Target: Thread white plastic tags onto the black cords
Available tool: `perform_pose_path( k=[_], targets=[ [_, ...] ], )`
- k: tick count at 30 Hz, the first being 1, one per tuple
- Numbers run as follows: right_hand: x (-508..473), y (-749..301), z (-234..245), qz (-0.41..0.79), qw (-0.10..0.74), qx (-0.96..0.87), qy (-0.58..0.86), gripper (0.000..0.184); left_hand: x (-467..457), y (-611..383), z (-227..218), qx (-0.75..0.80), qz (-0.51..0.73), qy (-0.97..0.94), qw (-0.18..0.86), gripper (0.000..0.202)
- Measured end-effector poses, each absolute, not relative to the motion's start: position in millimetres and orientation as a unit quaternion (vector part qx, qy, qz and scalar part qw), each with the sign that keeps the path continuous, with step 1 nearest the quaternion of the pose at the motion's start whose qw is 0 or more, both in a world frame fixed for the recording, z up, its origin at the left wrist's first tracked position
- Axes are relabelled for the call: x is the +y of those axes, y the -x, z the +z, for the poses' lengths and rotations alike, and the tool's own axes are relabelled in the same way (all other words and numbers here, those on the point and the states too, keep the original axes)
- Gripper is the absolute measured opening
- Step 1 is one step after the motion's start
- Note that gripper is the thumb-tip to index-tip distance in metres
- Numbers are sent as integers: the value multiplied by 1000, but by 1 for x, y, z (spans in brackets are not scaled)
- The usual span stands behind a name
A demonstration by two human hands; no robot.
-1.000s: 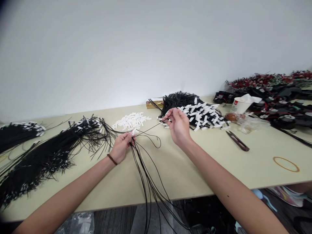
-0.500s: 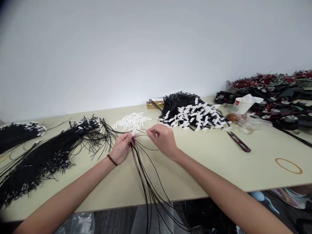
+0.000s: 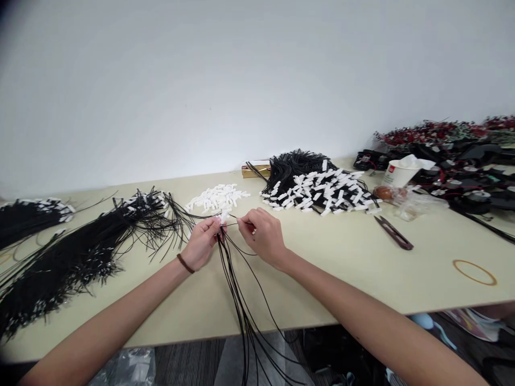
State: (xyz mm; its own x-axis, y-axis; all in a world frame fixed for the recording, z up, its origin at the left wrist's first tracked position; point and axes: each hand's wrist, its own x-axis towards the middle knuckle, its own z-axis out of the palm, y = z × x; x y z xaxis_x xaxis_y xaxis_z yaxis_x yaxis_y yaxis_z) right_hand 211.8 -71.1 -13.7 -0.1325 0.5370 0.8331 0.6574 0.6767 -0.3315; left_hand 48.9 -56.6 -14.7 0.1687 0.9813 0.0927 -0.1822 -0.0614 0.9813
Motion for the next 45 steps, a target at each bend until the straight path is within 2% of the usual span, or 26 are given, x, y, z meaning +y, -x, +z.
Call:
perform_pose_path(
  k=[13, 29, 45],
  targets=[
    [-70, -212, -16, -64, 522, -751, 400, 24, -55, -48, -19, 370, 507, -541, 560, 29],
    [-72, -211, -15, 34, 511, -747, 424, 23, -55, -48, -19, 373, 502, -558, 546, 28],
    [-72, -209, -14, 70, 477, -758, 439, 27, -54, -47, -20, 374, 500, -567, 538, 28]
  ],
)
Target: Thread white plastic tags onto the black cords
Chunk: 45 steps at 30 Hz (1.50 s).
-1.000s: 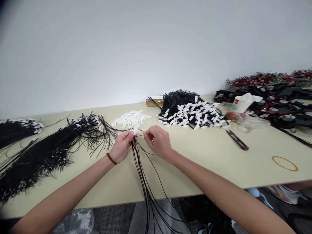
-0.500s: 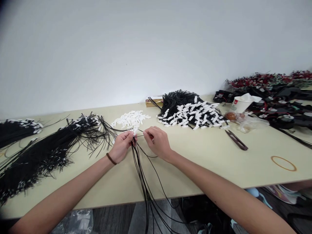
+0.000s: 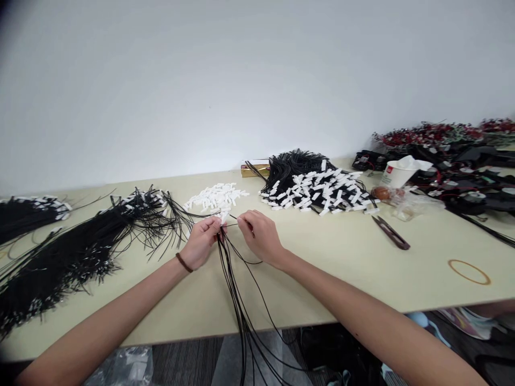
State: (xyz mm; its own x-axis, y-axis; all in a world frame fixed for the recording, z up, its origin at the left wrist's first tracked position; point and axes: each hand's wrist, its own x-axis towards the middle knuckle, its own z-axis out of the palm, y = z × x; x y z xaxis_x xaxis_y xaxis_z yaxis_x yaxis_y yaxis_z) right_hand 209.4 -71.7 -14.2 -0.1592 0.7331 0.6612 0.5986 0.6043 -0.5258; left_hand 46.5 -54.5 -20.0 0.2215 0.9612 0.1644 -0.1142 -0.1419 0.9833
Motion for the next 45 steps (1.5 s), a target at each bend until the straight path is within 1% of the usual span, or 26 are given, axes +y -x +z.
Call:
perform_pose_path(
  k=[5, 11, 17, 19, 26, 33, 35, 37, 41, 43, 45],
  targets=[
    [-72, -210, -15, 61, 467, -765, 439, 25, -55, -46, -20, 378, 496, -570, 536, 28],
    [-74, -210, -14, 11, 464, -775, 428, 23, -55, -46, -18, 377, 493, -595, 512, 29],
    [-72, -210, -16, -9, 489, -770, 410, 15, -55, -45, -16, 393, 473, -607, 503, 31],
    [-71, -211, -16, 1, 498, -776, 387, 13, -56, -46, -15, 393, 465, -611, 505, 31],
    [-71, -213, -10, 101, 508, -798, 307, 15, -57, -46, -14, 374, 450, -625, 517, 31],
    [-70, -212, -12, 118, 491, -807, 305, 15, -57, -46, -15, 376, 448, -619, 524, 33],
    [-68, -212, -13, 103, 487, -808, 315, 15, -56, -46, -17, 379, 450, -612, 529, 33],
    [-65, -213, -16, 62, 483, -805, 339, 14, -55, -46, -18, 387, 454, -602, 531, 33],
    [-62, -217, -20, -84, 457, -806, 367, 8, -52, -45, -21, 394, 473, -584, 529, 32],
    [-62, -217, -19, -132, 445, -820, 335, 13, -51, -44, -21, 395, 491, -568, 530, 32],
    [-65, -217, -18, -147, 442, -837, 286, 20, -50, -44, -20, 399, 505, -547, 535, 33]
  ],
)
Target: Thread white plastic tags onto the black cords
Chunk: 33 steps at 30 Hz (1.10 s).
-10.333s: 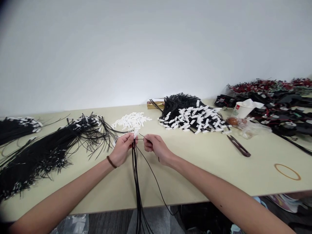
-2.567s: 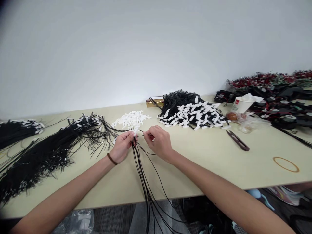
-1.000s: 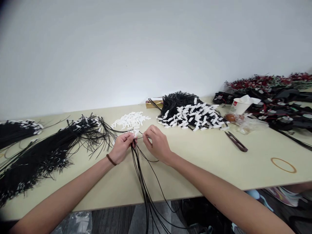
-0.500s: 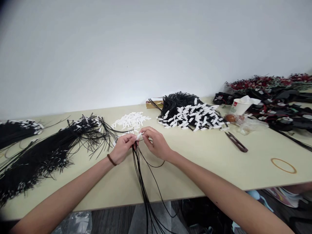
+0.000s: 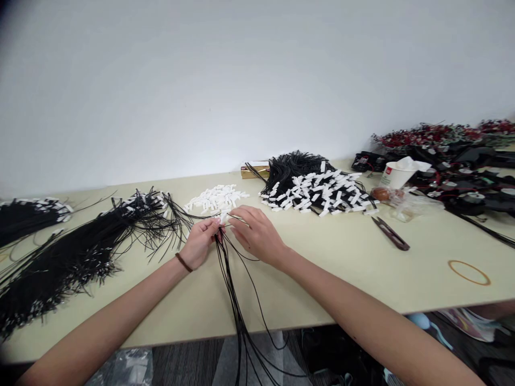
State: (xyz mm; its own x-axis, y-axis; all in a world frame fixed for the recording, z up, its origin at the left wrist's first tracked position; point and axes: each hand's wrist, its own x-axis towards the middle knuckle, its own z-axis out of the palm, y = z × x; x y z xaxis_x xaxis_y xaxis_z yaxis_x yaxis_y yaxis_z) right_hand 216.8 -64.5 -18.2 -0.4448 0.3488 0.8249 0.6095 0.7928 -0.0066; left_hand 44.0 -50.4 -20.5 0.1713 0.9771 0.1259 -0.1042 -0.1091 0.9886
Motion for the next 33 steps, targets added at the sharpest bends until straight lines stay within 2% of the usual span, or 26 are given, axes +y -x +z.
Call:
perform_pose_path(
  k=[4, 16, 26, 33],
  targets=[
    [-68, -215, -18, -128, 439, -856, 241, 18, -51, -44, -20, 406, 513, -518, 551, 33],
    [-65, -219, -20, -110, 416, -859, 279, 4, -52, -45, -17, 395, 521, -484, 582, 32],
    [-57, -221, -22, -99, 434, -852, 278, 9, -51, -45, -14, 341, 510, -401, 680, 25],
    [-62, -218, -19, -103, 469, -841, 249, 25, -53, -46, -8, 318, 502, -361, 719, 13]
  ],
)
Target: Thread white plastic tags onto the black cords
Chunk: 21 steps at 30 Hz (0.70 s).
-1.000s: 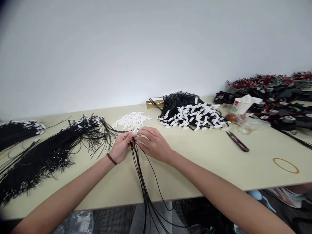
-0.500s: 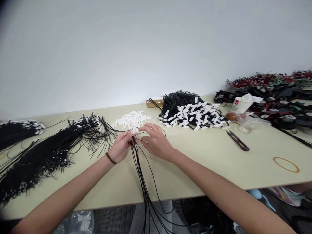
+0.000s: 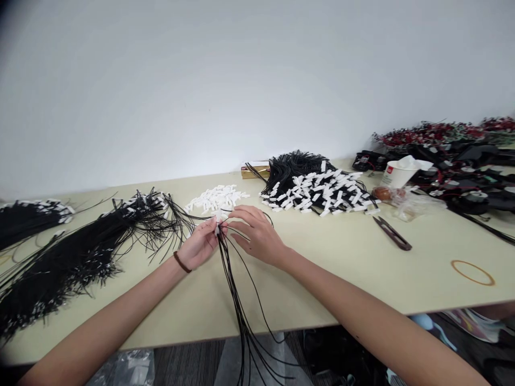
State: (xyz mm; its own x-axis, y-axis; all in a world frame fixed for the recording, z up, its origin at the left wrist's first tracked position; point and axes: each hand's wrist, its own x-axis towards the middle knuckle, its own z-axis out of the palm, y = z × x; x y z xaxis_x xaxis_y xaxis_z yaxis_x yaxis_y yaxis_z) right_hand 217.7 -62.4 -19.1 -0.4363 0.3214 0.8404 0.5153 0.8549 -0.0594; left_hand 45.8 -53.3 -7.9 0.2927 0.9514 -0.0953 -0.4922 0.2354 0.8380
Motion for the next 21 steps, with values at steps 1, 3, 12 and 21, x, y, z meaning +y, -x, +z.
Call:
perform_pose_path(
  k=[1, 3, 12, 21],
  targets=[
    [-63, -217, -18, -107, 475, -840, 241, 27, -53, -46, -8, 318, 504, -358, 719, 12],
    [-65, -217, -17, -118, 483, -839, 221, 28, -53, -46, -8, 312, 513, -355, 717, 11],
    [-67, -214, -15, -43, 497, -849, 172, 24, -52, -47, -9, 335, 534, -343, 696, 9],
    [-70, -225, 9, 292, 673, -604, 312, 12, -51, -46, -7, 373, 541, -329, 678, 16]
  ],
)
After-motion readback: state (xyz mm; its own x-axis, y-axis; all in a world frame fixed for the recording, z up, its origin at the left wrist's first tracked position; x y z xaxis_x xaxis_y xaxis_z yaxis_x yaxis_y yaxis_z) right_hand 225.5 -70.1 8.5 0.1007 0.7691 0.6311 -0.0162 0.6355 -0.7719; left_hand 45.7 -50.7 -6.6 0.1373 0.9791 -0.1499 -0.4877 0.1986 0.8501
